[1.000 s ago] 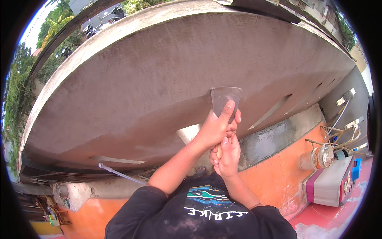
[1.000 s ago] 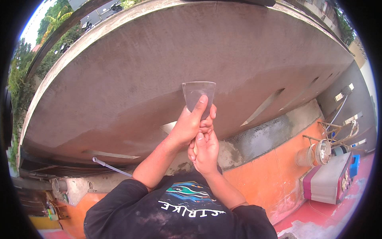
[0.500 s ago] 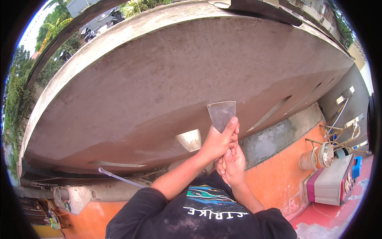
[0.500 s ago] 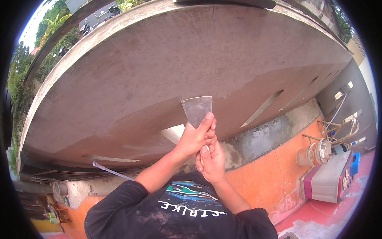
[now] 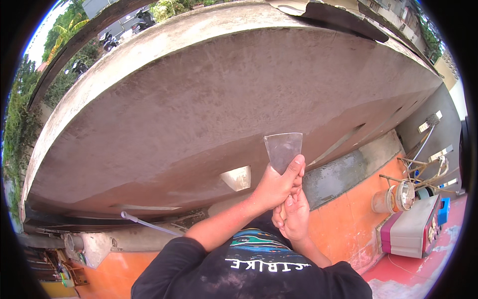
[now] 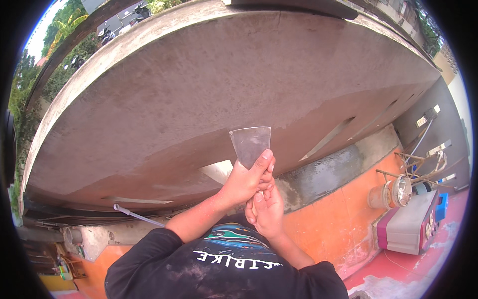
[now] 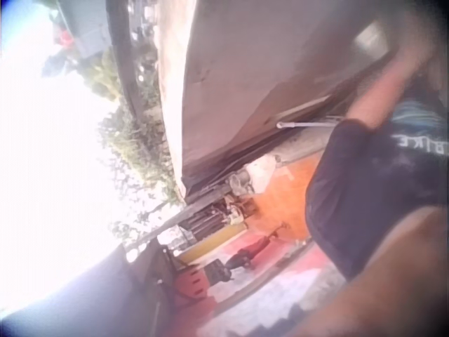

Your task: The person smooths a freshly plastered ceiling using a metal trowel. They repeatedly scrape and level the wet surface with both hands, working across the curved ceiling area.

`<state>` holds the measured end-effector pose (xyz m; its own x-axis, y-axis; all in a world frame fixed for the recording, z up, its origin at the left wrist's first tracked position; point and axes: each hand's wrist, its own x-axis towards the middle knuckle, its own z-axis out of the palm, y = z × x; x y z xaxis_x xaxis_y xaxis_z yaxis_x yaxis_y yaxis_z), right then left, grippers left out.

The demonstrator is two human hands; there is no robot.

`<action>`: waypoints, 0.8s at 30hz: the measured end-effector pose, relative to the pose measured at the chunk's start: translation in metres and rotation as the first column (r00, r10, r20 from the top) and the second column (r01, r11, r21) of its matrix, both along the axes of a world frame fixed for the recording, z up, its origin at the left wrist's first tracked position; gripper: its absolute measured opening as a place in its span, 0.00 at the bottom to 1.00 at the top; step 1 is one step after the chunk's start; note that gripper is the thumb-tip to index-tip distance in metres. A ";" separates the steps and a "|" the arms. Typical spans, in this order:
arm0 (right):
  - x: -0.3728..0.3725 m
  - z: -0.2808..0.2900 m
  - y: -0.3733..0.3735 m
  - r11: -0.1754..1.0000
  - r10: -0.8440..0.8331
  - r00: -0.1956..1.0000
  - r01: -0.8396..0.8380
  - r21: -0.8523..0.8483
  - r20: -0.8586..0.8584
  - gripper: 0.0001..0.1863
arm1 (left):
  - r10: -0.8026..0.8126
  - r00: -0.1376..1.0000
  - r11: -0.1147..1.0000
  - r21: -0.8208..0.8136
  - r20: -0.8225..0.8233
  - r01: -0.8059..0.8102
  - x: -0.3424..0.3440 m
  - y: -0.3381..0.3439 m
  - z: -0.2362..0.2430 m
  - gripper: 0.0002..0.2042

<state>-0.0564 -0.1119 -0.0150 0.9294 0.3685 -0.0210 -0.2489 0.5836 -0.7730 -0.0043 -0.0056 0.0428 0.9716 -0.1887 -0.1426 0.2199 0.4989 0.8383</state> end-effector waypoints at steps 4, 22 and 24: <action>-0.003 -0.018 -0.004 1.000 0.019 0.998 -0.020 -0.021 -0.063 0.17 | 0.028 0.999 1.000 0.015 -0.022 -0.027 -0.002 -0.002 -0.019 0.18; 0.001 -0.001 -0.002 1.000 0.018 0.999 -0.018 -0.019 -0.049 0.16 | -0.010 1.000 1.000 -0.016 -0.011 0.009 0.001 0.000 -0.006 0.18; -0.002 -0.008 -0.003 0.999 0.024 0.997 -0.027 -0.034 -0.072 0.15 | -0.005 0.999 0.999 -0.043 -0.042 0.003 -0.002 0.001 -0.016 0.17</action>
